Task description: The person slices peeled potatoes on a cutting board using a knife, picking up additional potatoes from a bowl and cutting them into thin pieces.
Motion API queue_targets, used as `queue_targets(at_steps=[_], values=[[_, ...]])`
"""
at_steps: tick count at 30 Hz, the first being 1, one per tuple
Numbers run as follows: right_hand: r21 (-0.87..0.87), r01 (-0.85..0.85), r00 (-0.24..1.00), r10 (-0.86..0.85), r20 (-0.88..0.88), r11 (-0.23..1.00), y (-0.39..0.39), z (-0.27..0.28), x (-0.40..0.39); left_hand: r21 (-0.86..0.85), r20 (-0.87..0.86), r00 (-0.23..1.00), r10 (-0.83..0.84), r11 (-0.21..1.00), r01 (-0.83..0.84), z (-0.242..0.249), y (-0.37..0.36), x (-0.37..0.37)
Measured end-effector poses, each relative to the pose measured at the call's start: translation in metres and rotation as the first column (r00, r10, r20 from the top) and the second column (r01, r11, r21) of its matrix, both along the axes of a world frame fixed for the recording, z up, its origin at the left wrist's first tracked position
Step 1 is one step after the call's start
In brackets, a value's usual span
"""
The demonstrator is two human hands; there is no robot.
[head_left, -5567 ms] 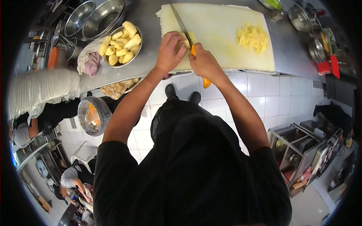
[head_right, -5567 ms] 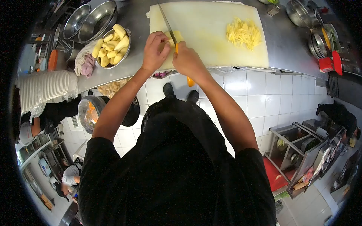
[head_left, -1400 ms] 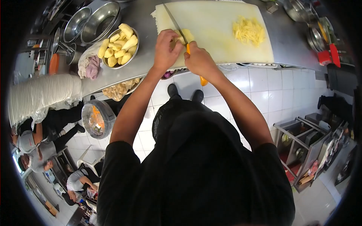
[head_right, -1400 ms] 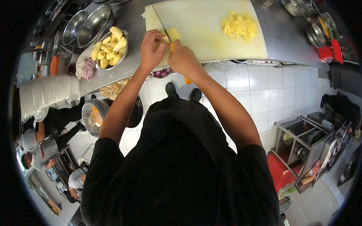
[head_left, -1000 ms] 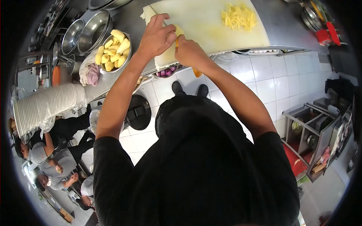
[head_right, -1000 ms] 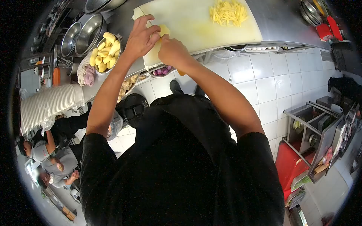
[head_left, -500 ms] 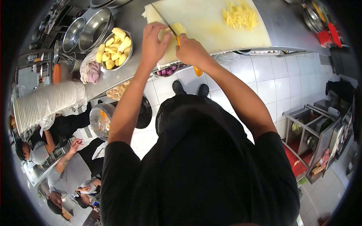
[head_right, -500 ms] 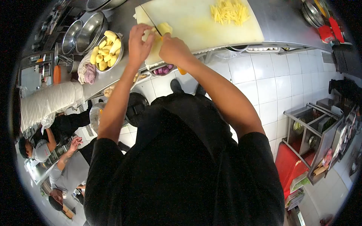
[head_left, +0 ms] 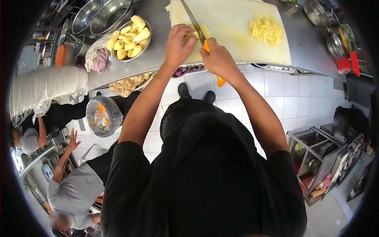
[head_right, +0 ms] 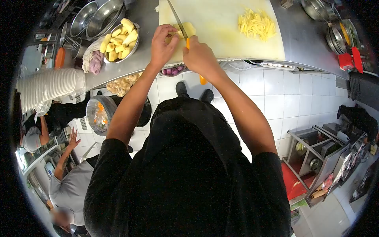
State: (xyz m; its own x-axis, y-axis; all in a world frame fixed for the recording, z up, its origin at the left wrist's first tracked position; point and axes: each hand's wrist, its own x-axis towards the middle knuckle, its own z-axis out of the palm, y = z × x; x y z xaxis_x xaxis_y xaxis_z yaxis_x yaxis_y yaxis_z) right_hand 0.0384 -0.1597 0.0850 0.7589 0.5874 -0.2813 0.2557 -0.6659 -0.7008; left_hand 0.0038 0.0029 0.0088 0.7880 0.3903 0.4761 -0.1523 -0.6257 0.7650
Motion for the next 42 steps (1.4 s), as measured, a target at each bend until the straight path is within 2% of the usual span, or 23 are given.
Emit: queue_targets(at_steps=[3, 6, 9, 24, 30, 33, 36, 42], values=[[0.001, -0.002, 1.000, 0.002, -0.003, 1.000, -0.008, 0.008, -0.003, 0.124, 0.071, 0.997, -0.018, 0.992, 0.009, 0.001, 0.003, 0.001], [0.009, -0.003, 1.000, 0.003, -0.007, 1.000, -0.012, 0.021, -0.007, 0.016, 0.022, 1.000, -0.003, 1.000, 0.003, 0.006, -0.002, 0.000], [0.015, -0.008, 1.000, 0.008, 0.010, 1.000, -0.012, 0.021, -0.008, -0.001, 0.022, 1.000, 0.006, 1.000, -0.006, 0.004, -0.002, 0.000], [0.002, -0.031, 0.999, 0.031, 0.014, 1.000, -0.008, 0.019, -0.005, -0.001, 0.038, 0.999, -0.006, 1.000, 0.006, 0.004, -0.002, 0.001], [-0.002, -0.045, 0.999, 0.045, 0.022, 0.999, 0.000, 0.013, -0.001, 0.035, 0.060, 0.998, -0.008, 0.999, 0.006, 0.002, 0.000, 0.002], [-0.014, -0.042, 0.999, 0.042, 0.006, 0.999, 0.003, 0.016, 0.000, 0.106, 0.063, 0.998, 0.010, 0.994, -0.016, 0.000, 0.002, 0.003], [-0.009, -0.041, 0.999, 0.041, 0.019, 0.999, 0.005, 0.010, 0.002, 0.016, 0.041, 0.999, -0.002, 1.000, 0.001, 0.000, 0.000, 0.002], [-0.034, -0.029, 1.000, 0.029, -0.010, 0.999, 0.012, 0.011, 0.005, 0.050, 0.067, 0.998, -0.001, 0.999, -0.003, -0.001, 0.001, 0.001]])
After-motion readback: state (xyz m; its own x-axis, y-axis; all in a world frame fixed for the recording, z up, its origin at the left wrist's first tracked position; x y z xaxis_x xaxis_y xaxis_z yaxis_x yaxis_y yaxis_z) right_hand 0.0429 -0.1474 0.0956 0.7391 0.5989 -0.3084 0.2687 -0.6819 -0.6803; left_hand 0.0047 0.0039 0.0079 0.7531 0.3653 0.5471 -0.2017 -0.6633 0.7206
